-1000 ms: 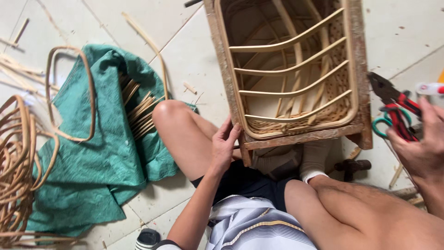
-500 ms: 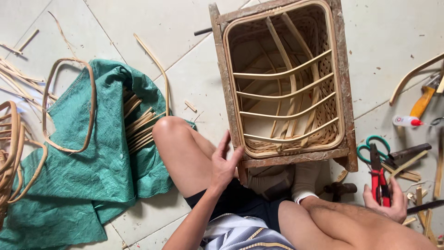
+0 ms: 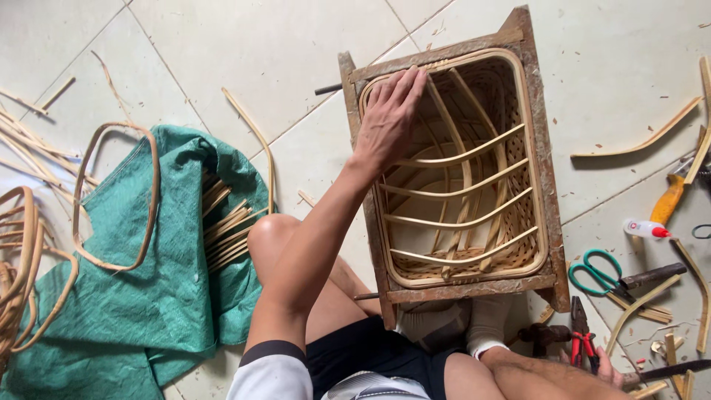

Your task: The person sits on the floor and assembles a rectangular bamboo basket using a wooden jig. They use pliers to bend and position bamboo strips, apply glue to the frame, and press a bamboo rim into place.

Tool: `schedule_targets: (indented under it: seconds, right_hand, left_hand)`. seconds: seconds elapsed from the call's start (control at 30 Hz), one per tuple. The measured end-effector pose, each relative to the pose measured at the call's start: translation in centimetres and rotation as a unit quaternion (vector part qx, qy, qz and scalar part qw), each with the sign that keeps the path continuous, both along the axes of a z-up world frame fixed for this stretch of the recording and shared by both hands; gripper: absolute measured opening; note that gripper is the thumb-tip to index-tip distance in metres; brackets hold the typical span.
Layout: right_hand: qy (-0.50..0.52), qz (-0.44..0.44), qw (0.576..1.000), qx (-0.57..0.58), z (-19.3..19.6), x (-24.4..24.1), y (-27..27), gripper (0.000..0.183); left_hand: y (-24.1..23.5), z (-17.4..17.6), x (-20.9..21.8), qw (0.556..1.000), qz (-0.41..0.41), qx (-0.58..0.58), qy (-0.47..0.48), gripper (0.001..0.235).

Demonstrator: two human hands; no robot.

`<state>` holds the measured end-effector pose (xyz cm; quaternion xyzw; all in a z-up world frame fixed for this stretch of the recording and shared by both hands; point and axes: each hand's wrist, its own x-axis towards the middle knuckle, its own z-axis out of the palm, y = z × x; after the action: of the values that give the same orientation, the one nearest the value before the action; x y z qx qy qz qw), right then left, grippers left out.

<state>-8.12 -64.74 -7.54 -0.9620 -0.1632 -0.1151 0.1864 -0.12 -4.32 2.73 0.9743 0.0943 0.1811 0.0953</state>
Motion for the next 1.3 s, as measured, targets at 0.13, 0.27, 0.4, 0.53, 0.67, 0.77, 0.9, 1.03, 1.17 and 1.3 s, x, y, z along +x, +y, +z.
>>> schedule_targets:
  seconds: [0.13,0.27,0.4,0.53,0.67,0.77,0.9,1.03,1.17,1.3]
  right_hand:
    - [0.053,-0.034,0.998,0.001,0.4,0.2,0.7,0.073]
    - [0.139,-0.041,0.988,-0.060,0.9,1.4,-1.1,0.074]
    - [0.144,-0.107,0.983,-0.047,1.1,0.0,-2.7,0.064]
    - [0.191,-0.075,0.976,-0.077,1.4,-2.5,-5.9,0.074]
    - [0.164,-0.105,0.980,-0.040,1.7,-4.7,-8.7,0.059]
    - [0.201,-0.267,0.929,0.158,-0.2,-2.5,-11.9,0.044]
    - [0.195,-0.275,0.940,0.045,-2.1,1.9,-16.8,0.047]
    - [0.355,-0.316,0.880,-0.021,-2.8,6.8,-16.4,0.067]
    - [0.235,-0.171,0.943,-0.162,-0.9,7.9,-13.2,0.061]
    - [0.267,-0.218,0.933,-0.107,1.4,8.6,-10.1,0.053]
  left_hand:
    - [0.9,-1.5,1.9,0.996,-0.004,0.079,0.045,0.068]
    - [1.1,-2.9,2.8,0.990,0.010,0.126,0.058,0.066]
    - [1.6,-2.4,2.8,0.976,0.004,0.199,0.089,0.061]
    - [1.6,-0.6,2.2,0.992,-0.067,0.092,0.047,0.055]
    - [2.2,-1.3,3.2,0.990,-0.047,0.090,0.100,0.048]
    - [2.3,-1.5,2.4,0.990,-0.048,0.098,0.085,0.043]
    - [1.7,-0.9,3.4,0.992,-0.004,0.063,0.107,0.035]
    - [1.8,0.1,3.0,1.000,-0.008,0.027,-0.011,0.037]
    - [2.6,-0.7,2.8,0.990,0.028,-0.117,-0.066,0.030]
    - [2.7,-0.3,2.4,0.991,0.026,-0.112,-0.075,0.027]
